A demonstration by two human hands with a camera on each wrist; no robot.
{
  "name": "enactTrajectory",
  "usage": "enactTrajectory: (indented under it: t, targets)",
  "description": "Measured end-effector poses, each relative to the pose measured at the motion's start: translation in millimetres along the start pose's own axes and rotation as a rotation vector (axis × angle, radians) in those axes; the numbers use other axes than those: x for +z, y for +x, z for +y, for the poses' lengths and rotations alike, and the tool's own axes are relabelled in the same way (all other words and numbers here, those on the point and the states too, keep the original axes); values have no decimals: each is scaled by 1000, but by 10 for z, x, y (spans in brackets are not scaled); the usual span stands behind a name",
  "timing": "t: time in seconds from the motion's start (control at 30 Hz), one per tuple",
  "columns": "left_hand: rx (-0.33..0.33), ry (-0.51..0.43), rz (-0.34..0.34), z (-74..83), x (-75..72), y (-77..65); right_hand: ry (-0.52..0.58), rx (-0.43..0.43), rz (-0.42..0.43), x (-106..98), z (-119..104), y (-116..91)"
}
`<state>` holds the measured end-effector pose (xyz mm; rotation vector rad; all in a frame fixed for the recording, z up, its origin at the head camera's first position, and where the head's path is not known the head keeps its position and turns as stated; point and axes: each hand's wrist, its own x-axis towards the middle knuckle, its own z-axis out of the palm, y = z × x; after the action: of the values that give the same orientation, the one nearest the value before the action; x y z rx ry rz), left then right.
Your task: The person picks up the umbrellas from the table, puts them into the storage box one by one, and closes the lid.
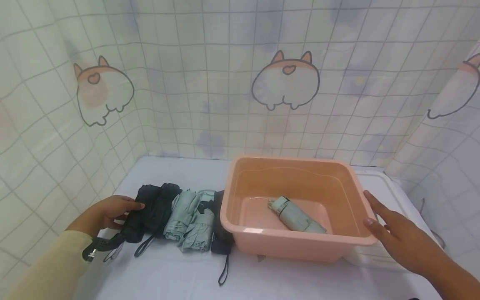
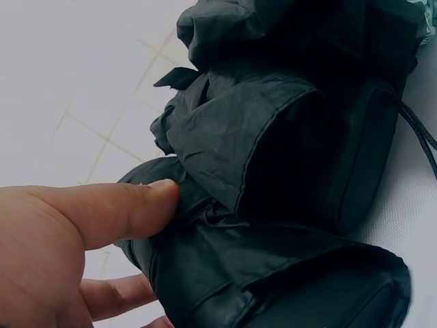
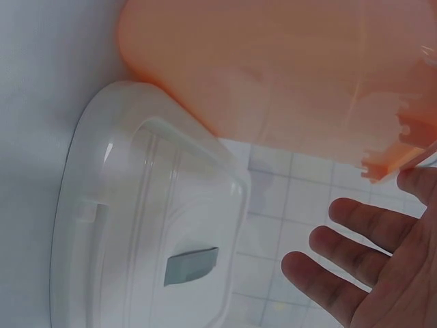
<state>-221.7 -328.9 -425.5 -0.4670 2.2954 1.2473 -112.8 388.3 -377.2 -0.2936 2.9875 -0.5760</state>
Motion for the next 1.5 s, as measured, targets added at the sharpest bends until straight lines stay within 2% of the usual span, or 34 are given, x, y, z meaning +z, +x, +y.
enactTrajectory:
  t: [0.43,0.6,0.77,1.0,1.3,1.5]
  targets:
    - [32,61,36,-28,-34,-40,-25,26,-16,-9,6,11]
    - [49,87,45,-71,-103,-57,-25,5,-5,-2,11,7]
    - [60,58,50,-73,-197,-105,-14,-17,21,12,7,-3]
    - [93,35,44,-21,-278,-181,-5,-19,17,10,-5,-2]
    - [126,49,41,66,-304,-254,28,-55,40,19,3,-9]
    - [145,60,53,121,-280,-289,25,-21,19,25,-7,2]
